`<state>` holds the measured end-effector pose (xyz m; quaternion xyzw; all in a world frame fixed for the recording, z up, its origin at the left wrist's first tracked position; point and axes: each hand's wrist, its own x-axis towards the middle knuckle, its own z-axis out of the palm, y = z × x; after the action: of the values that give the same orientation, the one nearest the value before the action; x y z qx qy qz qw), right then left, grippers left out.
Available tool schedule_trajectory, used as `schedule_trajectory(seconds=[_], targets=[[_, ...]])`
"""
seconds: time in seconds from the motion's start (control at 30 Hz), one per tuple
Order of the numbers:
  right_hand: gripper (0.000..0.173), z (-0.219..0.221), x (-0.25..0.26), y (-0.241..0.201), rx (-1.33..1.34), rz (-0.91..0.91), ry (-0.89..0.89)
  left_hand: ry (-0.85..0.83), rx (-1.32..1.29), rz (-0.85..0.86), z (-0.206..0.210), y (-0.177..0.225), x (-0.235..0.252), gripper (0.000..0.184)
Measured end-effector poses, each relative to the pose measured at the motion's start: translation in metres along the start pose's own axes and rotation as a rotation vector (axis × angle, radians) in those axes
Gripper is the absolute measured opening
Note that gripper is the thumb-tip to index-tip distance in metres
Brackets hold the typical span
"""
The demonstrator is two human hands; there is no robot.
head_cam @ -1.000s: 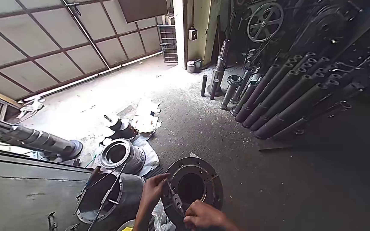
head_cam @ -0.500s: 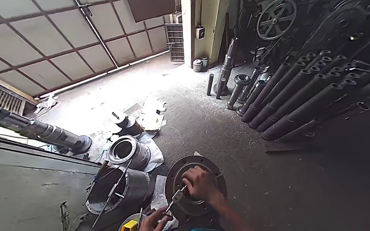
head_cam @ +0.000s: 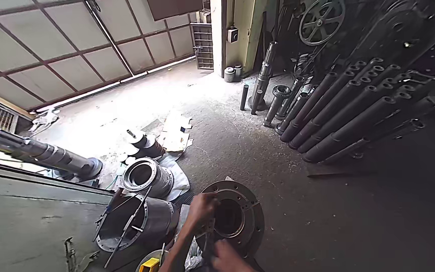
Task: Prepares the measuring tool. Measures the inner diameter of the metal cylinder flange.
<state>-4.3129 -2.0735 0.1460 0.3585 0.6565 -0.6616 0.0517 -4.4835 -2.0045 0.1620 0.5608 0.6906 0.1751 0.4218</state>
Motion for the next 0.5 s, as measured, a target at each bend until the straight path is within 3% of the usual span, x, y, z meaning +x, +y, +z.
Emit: schedule_trajectory(seconds=[0.07,0.13,0.23,0.3,0.33,0.4,0.5], targets=[[0.037,0.025,0.009,-0.023,0.172,0.037,0.058,-0.182,0.23,0.088,0.008,0.03,0.004,0.03],[0.035,0.02,0.015,-0.03,0.138,0.033,0.019,-0.21,0.254,0.119,0.012,0.028,-0.009,0.038],[0.028,-0.012,0.013,-0.011,-0.131,-0.219,0.107,0.128,0.055,0.094,0.01,-0.017,-0.062,0.038],[0.03,-0.04,0.012,-0.01,-0.289,-0.49,0.401,0.321,-0.068,0.092,0.019,-0.054,-0.106,0.035],[0.028,-0.056,0.016,-0.012,-0.385,-0.568,0.539,0.311,-0.181,0.07,0.026,-0.065,-0.129,0.035],[0.026,-0.091,0.031,-0.017,-0.592,-0.534,0.577,0.317,-0.499,0.025,0.051,-0.074,-0.163,0.036],[0.035,-0.127,0.05,-0.021,-0.776,-0.292,0.28,0.685,-0.804,-0.054,0.089,-0.053,-0.17,0.02]])
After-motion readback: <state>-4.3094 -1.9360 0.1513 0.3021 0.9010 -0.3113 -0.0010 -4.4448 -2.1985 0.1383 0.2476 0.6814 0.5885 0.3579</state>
